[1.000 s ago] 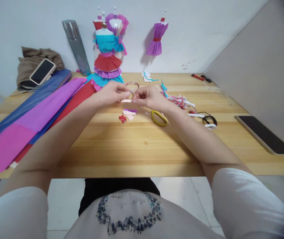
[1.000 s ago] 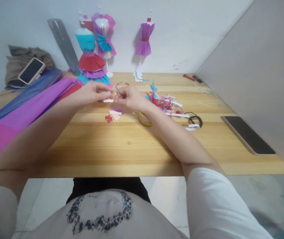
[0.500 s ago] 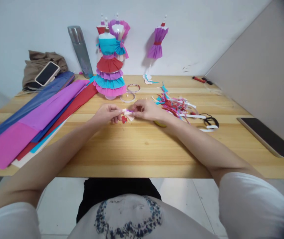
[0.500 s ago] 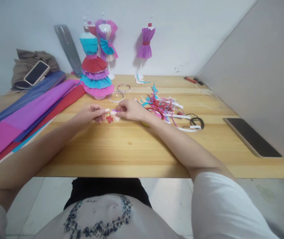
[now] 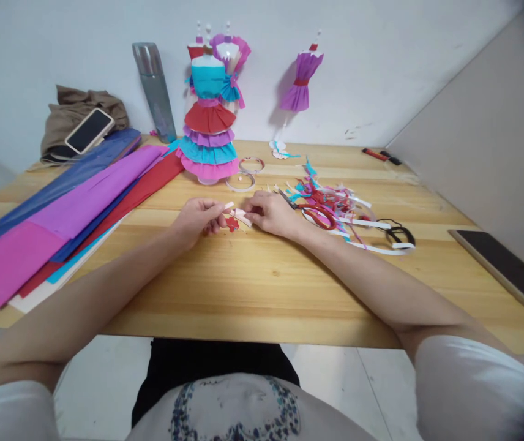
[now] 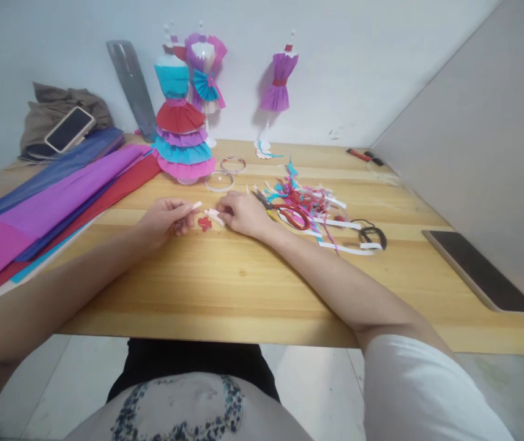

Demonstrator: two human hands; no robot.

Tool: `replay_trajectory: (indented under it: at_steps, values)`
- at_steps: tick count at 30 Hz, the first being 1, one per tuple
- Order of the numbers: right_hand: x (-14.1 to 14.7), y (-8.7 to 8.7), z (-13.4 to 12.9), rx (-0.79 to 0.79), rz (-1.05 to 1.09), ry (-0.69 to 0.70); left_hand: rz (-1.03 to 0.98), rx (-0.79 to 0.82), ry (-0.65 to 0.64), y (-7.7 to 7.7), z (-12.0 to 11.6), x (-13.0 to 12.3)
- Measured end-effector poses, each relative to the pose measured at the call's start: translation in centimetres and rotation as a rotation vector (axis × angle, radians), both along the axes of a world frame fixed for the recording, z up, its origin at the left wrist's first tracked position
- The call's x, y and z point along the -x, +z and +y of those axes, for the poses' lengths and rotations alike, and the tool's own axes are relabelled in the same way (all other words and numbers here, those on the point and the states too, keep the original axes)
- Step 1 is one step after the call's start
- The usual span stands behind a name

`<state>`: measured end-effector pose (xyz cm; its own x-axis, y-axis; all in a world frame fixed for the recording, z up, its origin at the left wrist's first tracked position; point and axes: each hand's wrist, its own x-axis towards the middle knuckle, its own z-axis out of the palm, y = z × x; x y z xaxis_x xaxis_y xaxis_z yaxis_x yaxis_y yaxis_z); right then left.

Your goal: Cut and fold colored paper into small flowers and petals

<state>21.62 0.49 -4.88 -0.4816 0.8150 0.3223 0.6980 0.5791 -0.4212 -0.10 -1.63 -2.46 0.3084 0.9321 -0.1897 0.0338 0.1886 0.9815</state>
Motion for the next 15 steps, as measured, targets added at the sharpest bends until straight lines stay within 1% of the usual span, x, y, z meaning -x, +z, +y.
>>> replay_trajectory:
  at_steps: [4,9,11,15]
  values:
    - [0.0,0.1,0.0,0.042,0.127,-0.008,0.021,-0.046,0.03,-0.3,0.0,-0.1]
    - [0.1,1.1,-0.7,0.093,0.293,0.032,0.102,-0.159,0.047,-0.4,-0.1,-0.1]
    - [0.3,1.6,-1.3,0.065,0.299,0.086,0.14,-0.226,0.039,-0.4,-0.2,-0.1]
    - [0.8,2.4,-2.6,-0.045,0.181,0.265,0.21,-0.319,0.004,-0.6,-0.3,0.0]
